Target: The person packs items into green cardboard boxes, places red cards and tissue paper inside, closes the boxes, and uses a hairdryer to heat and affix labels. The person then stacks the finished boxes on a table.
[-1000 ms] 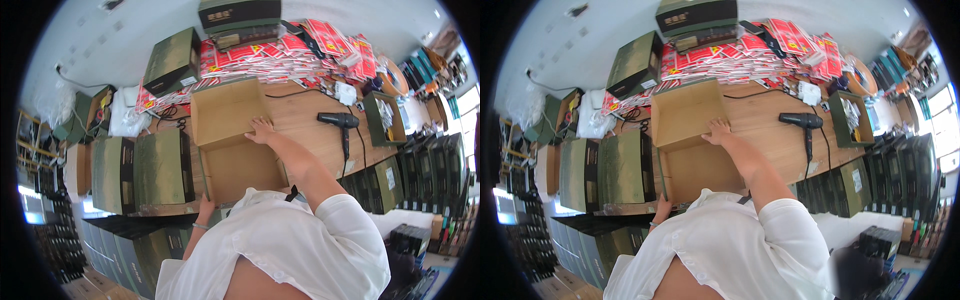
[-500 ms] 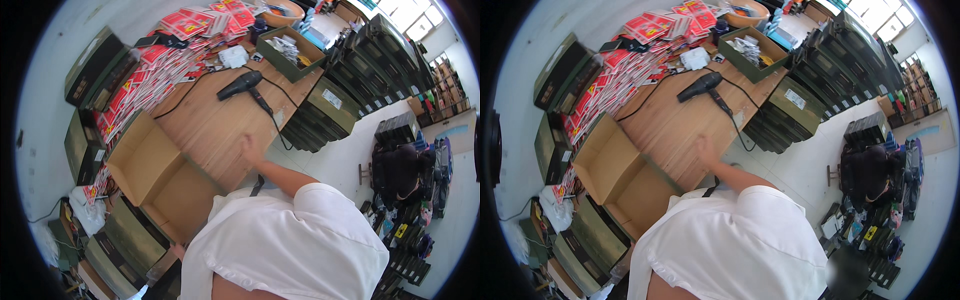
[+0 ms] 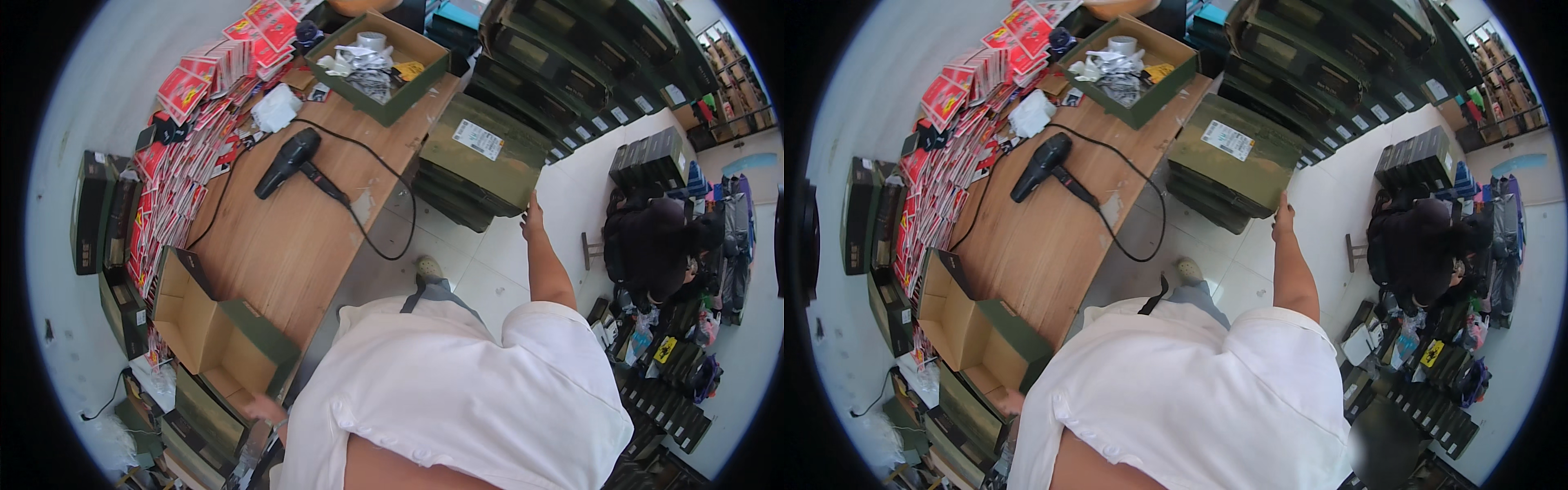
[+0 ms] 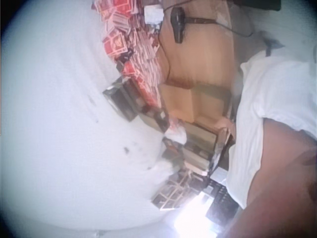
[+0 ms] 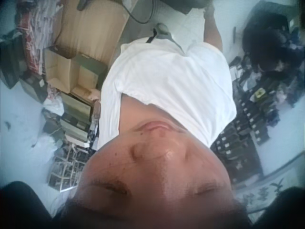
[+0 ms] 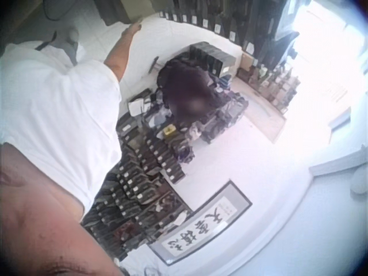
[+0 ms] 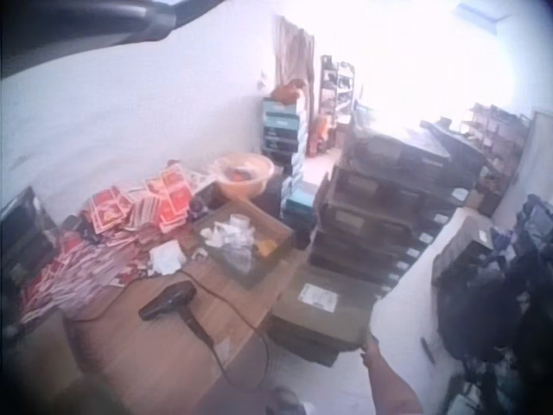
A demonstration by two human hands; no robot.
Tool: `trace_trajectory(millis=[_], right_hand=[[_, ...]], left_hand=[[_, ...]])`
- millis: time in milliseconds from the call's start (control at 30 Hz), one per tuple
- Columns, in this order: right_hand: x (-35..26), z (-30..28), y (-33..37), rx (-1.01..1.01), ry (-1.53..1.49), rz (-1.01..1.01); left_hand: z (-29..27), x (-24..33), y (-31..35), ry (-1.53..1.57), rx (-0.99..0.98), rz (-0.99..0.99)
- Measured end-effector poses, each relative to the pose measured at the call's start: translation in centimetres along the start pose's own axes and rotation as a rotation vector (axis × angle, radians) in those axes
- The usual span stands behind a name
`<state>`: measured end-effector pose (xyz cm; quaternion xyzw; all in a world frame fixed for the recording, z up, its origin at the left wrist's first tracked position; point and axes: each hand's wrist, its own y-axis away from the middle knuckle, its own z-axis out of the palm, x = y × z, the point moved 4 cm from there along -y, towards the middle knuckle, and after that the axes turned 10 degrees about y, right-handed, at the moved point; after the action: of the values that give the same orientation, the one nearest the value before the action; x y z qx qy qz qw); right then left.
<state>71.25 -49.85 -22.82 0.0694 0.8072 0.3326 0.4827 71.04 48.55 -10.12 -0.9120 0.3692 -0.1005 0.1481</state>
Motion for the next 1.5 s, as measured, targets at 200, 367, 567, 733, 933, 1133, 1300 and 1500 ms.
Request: trace_trajectory(millis=[200, 367, 567, 733, 933, 1133, 1300, 1500], right_hand=[[0.6, 3.0, 1.2, -0.080, 0.032, -0.293], [2.9, 4.0, 5.6, -0.024, -0.113, -0.165], [3.1, 3.0, 2.7, -0.665, -0.260, 0.069], [3.0, 2.8, 2.3, -0.584, -0.233, 0.205], [-1.7, 1.2, 7.2, -0.639, -0.322, 0.237], [-5.9, -1.6, 18.9, -0.690, -0.277, 0.191], [-9.7, 1.0, 25.6, -0.857, -0.001, -0.074], [-13.0, 12.5, 29.5, -1.141, 0.255, -0.110]], left_hand=[[-11.3, 27.0, 10.5, 0.351, -0.022, 0.386], [-13.2, 32.8, 14.4, 0.634, -0.143, 0.608], [-12.0, 32.7, 17.3, 0.679, -0.381, 0.562], [-12.1, 34.6, 19.2, 0.888, -0.547, 0.439], [-11.9, 35.8, 19.6, 1.133, -0.764, 0.305], [-10.2, 36.1, 18.4, 1.336, -0.964, 0.055], [-9.8, 36.7, 16.0, 1.417, -1.006, 0.057], [-9.7, 35.8, 9.8, 1.425, -0.745, 0.145]])
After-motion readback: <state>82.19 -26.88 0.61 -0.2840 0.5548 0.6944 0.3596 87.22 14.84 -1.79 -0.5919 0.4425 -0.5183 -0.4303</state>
